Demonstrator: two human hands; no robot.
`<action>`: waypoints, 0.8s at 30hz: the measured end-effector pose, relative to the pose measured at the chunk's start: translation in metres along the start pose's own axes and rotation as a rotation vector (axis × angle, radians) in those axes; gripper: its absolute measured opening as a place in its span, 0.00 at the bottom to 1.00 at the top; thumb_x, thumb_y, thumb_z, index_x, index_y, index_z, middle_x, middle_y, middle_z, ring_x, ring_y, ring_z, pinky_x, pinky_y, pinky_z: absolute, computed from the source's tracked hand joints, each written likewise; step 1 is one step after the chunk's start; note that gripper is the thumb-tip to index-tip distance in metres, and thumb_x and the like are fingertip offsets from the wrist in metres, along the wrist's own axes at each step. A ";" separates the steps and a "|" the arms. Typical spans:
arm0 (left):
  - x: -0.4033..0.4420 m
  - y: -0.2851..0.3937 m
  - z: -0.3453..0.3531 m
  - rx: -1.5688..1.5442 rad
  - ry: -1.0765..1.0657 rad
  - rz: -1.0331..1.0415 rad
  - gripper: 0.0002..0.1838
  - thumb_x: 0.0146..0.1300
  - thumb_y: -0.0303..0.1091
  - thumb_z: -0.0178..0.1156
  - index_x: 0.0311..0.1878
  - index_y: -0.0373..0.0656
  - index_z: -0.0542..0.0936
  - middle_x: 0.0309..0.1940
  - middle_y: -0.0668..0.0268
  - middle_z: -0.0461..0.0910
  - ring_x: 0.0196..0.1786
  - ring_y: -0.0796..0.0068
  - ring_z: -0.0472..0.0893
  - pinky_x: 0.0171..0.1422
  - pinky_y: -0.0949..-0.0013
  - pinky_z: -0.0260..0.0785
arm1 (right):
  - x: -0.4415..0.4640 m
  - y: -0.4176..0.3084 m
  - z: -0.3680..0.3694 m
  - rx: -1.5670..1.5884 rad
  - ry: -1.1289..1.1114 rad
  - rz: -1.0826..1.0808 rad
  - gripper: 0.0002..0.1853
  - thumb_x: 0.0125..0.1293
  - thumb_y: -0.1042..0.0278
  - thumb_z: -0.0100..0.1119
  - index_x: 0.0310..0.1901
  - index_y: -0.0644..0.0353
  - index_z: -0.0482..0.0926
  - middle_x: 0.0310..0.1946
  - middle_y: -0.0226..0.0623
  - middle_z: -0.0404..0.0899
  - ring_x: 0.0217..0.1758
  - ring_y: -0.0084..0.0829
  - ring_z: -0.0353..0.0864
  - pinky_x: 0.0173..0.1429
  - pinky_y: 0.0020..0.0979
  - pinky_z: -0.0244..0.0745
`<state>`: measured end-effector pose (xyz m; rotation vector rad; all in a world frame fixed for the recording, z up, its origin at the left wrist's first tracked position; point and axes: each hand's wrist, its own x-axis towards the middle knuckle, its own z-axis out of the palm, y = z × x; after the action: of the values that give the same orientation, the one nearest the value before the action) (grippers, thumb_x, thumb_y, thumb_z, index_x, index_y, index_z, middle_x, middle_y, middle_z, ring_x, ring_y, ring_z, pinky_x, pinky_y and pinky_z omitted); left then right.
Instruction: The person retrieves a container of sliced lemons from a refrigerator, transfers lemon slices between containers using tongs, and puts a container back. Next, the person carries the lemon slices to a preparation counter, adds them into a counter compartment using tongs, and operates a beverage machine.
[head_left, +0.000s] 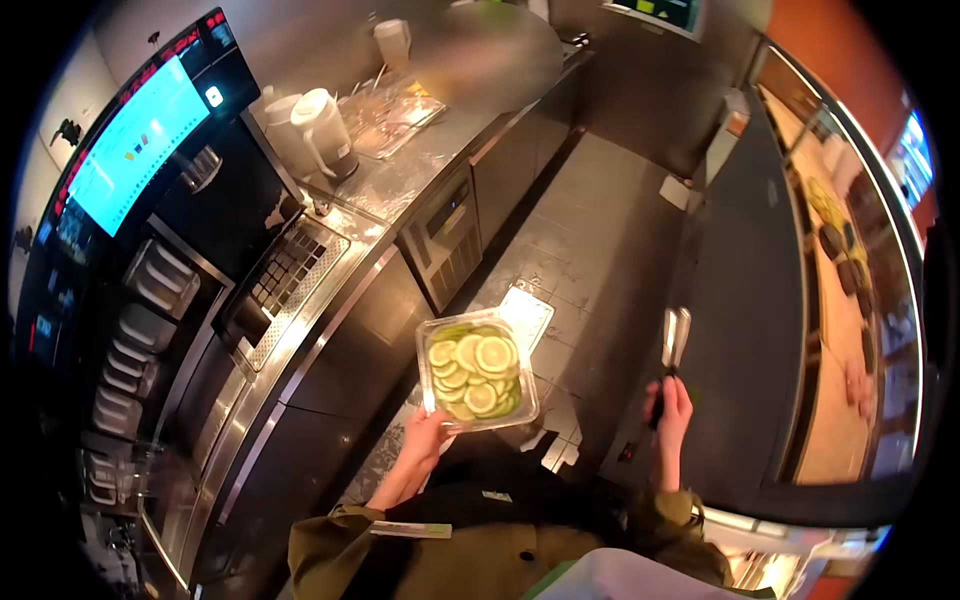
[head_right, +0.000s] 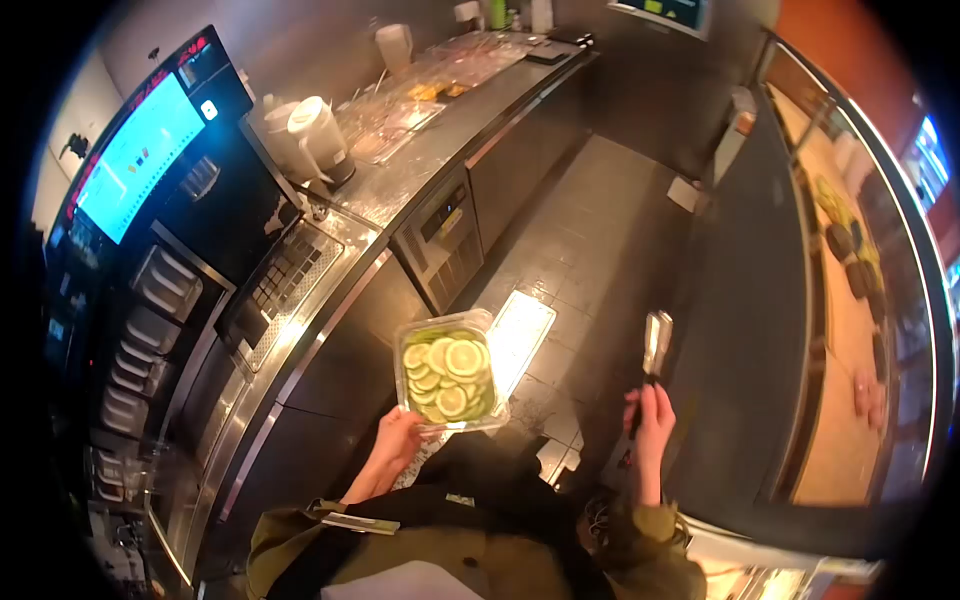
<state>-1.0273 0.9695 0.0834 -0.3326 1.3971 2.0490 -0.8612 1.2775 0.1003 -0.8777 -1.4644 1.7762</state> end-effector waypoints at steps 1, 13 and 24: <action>0.014 0.006 0.001 -0.030 0.044 0.042 0.09 0.52 0.21 0.50 0.38 0.35 0.73 0.32 0.62 0.78 0.32 0.68 0.79 0.35 0.71 0.73 | 0.031 -0.002 0.023 0.012 -0.114 -0.021 0.13 0.63 0.61 0.48 0.37 0.64 0.72 0.20 0.30 0.72 0.14 0.16 0.64 0.17 0.16 0.58; 0.256 0.158 0.093 -0.022 0.139 0.155 0.06 0.51 0.21 0.51 0.34 0.33 0.71 0.28 0.63 0.75 0.29 0.72 0.78 0.37 0.72 0.74 | 0.258 -0.001 0.202 -0.036 -0.388 0.048 0.19 0.62 0.71 0.48 0.53 0.71 0.64 0.30 0.39 0.76 0.20 0.19 0.69 0.21 0.19 0.64; 0.516 0.247 0.236 0.085 -0.037 0.106 0.01 0.51 0.22 0.49 0.28 0.36 0.68 0.28 0.60 0.74 0.31 0.67 0.78 0.42 0.64 0.75 | 0.504 0.003 0.175 -0.019 0.146 -0.034 0.11 0.65 0.66 0.45 0.38 0.68 0.70 0.28 0.37 0.75 0.19 0.19 0.68 0.22 0.19 0.63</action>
<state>-1.5465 1.3066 0.0905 -0.1876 1.5021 2.0619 -1.2854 1.5999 0.0800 -0.9658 -1.3956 1.6406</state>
